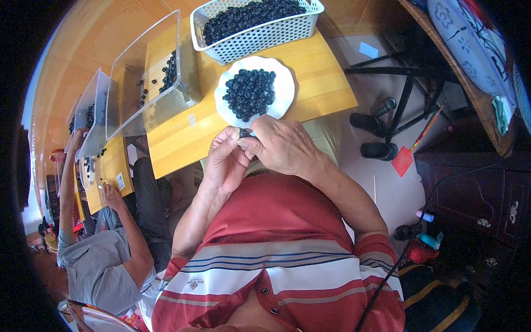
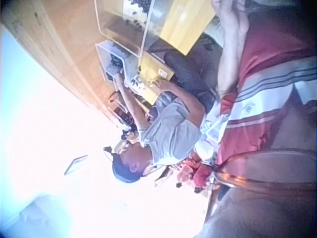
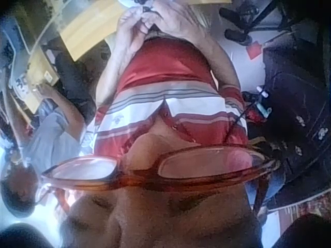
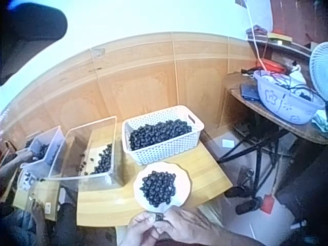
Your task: The person sorts small black objects by hand, taking them from a plate and placing them into different plastic bins on a table.
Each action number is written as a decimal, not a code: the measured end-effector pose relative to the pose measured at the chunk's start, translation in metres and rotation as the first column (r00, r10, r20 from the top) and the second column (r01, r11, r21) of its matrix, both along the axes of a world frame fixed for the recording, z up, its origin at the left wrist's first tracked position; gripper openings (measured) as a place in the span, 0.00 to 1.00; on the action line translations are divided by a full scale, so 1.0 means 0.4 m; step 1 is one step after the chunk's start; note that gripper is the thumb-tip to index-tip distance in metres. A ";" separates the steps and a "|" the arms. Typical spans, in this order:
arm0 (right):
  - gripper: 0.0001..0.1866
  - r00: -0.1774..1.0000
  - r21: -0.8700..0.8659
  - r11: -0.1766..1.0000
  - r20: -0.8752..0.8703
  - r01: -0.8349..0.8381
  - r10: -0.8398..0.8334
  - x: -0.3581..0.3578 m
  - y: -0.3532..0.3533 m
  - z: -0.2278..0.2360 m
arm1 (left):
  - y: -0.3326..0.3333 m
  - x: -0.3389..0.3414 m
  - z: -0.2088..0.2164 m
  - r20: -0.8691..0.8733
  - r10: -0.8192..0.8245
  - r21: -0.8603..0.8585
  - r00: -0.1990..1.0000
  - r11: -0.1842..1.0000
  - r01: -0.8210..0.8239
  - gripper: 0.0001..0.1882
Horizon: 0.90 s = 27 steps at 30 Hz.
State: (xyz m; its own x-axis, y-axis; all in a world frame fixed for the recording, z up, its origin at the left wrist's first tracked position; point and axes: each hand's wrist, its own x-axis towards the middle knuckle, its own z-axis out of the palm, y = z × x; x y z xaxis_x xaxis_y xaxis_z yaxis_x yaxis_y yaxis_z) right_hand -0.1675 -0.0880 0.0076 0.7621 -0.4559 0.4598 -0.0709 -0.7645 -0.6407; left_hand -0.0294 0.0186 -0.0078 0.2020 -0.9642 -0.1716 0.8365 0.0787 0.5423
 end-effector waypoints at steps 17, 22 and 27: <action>0.17 1.000 -0.057 0.998 0.006 0.031 -0.030 -0.007 0.022 0.006 | 0.007 -0.004 0.004 0.041 -0.025 -0.063 0.999 0.998 0.028 0.07; 0.16 1.000 0.015 1.000 0.009 0.001 -0.001 -0.013 0.021 0.006 | 0.010 -0.002 -0.003 0.033 -0.026 -0.078 0.999 0.997 0.029 0.06; 0.16 0.993 0.258 0.966 0.118 -0.027 -0.004 -0.015 0.020 0.019 | 0.007 -0.018 -0.002 0.067 0.029 -0.044 0.997 0.999 -0.026 0.05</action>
